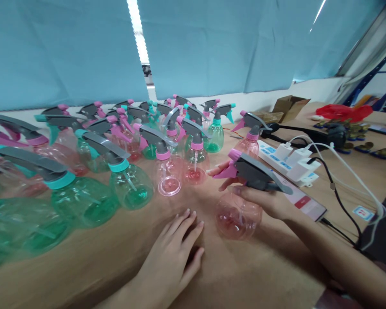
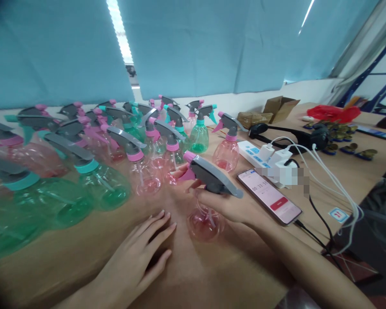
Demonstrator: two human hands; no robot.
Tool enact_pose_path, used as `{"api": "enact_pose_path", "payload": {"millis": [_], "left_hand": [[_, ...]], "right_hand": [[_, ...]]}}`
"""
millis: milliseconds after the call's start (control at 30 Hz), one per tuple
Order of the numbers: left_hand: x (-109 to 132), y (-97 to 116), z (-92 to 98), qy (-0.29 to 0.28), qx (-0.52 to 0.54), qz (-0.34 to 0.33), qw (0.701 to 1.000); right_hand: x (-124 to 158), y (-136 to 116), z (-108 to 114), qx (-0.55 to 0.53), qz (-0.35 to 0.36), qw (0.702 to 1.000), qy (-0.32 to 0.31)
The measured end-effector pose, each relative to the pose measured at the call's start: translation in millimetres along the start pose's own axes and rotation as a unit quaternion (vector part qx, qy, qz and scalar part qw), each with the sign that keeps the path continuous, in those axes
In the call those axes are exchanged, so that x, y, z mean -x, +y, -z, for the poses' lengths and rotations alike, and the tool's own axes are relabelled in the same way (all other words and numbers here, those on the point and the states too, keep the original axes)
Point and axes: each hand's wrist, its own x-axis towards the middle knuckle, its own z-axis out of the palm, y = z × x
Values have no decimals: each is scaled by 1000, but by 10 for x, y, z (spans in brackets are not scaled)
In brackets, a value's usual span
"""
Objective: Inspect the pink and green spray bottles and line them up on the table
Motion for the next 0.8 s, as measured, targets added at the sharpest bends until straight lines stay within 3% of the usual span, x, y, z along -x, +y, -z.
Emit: {"api": "enact_pose_path", "payload": {"millis": [500, 633, 800], "left_hand": [[-3, 5, 2, -13, -5, -4, 1000], [0, 9, 5, -10, -2, 1, 1000], [11, 0, -12, -8, 1, -1, 1000]], "right_hand": [[5, 48, -9, -19, -23, 999, 16], [5, 49, 8, -29, -1, 1000, 2], [133, 188, 60, 32, -6, 997, 69]]}}
